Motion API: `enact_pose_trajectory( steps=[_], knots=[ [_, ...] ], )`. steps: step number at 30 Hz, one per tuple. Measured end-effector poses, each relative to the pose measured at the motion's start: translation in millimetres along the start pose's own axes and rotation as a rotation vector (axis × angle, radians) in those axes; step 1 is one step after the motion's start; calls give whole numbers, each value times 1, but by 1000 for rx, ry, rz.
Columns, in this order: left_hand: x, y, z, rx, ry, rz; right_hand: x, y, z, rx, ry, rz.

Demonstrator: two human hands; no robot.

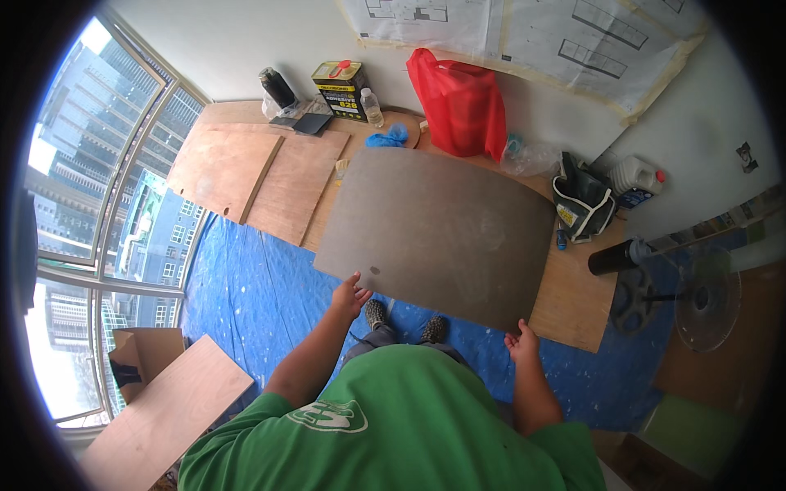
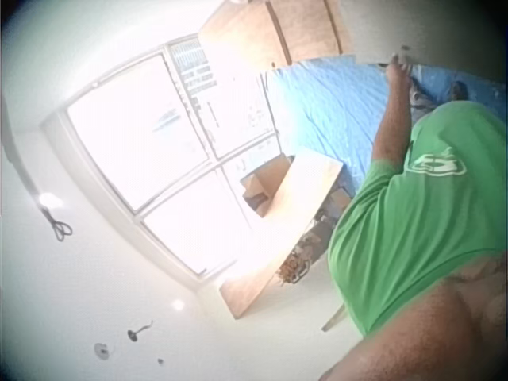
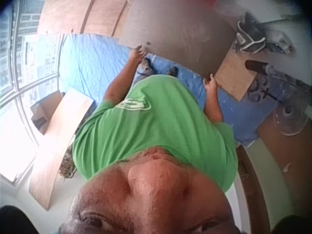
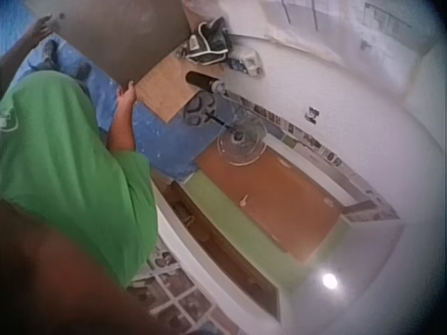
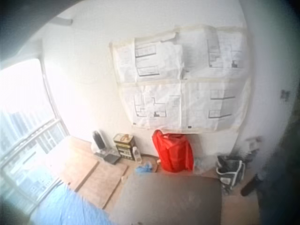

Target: The person places a gray sheet onto a wooden board, then pours yellow adhesive from a can onto the sheet and spreads it evenly with a red plastic scraper. The work occurs on a table covered with a blue tarp in a room with large windows.

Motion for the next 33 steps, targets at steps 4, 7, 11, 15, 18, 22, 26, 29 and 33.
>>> enact_pose_trajectory(
  steps=[4,7,11,15,18,22,26,29,33],
  knots=[
    [-1,-5,8,-48,-58,-29,-8,8,13,77,50,168],
    [0,-15,18,-58,-71,-69,-18,3,26,72,138,380],
    [2,-28,34,-89,-70,-72,-23,-9,37,46,196,434],
    [4,-31,43,-87,-47,-25,-24,-14,40,30,204,480],
    [6,-24,42,5,-52,-45,-23,-15,40,9,214,479],
    [13,-3,41,179,-77,-153,-21,-5,39,56,214,475],
    [19,-21,42,-5,-46,111,-15,2,33,31,178,427],
    [29,-48,54,-193,-78,178,-11,4,27,-16,143,373],
    [50,-81,81,-315,-84,51,-9,2,24,-65,124,285]
  ],
)
Point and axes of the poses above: each hand's wrist, its own z-axis away from the middle knuckle, its own y-axis out of the back of the hand, x = y × z, the point moved 10 cm from there along -z, towards the middle knuckle, and after that the axes turned 3 degrees about y, right-handed, at the moved point
